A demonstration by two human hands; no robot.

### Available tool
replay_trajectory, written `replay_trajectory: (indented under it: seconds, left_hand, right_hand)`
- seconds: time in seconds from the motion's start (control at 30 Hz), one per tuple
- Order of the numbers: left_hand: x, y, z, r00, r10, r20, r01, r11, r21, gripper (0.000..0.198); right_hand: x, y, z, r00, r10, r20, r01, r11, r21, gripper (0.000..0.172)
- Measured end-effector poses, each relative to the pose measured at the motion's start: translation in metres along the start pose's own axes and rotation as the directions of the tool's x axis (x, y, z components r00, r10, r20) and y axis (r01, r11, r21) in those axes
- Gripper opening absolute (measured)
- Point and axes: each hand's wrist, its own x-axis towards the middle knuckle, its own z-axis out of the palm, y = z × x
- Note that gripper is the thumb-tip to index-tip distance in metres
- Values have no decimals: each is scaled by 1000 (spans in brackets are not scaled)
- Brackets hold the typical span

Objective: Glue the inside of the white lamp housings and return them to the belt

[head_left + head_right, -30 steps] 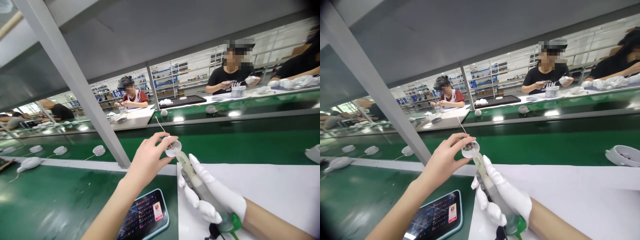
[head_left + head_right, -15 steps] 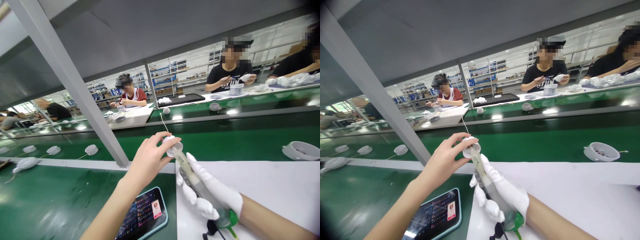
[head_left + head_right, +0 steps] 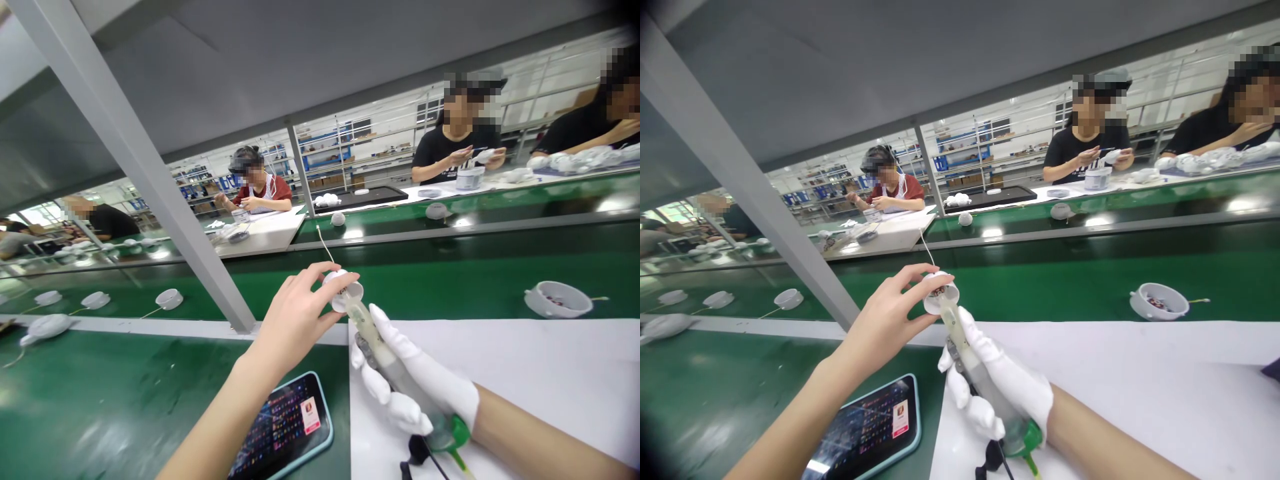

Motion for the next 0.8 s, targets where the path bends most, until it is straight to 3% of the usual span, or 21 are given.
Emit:
replay_trajectory:
  seconds: [0.4,0.53,0.67,0.8]
  left_hand:
    - [-2,-9,-2,998,-66,23,67,998,-14,47]
    - [-5,-24,5,974,-193,122,197,980,-24,49]
    - [-8,-56,24,869,-394,299,436,896,-87,54]
    - [3,-88,44,702,-453,550,558,830,-29,61]
  right_hand:
    - [2,0,-2,1000,4,-29,-4,1000,-7,65]
    - [3,-4,1,1000,18,-6,-18,1000,-15,55]
    - [5,-14,0,998,33,58,-33,999,-8,50]
    - [3,-23,-2,996,32,87,-35,999,40,52]
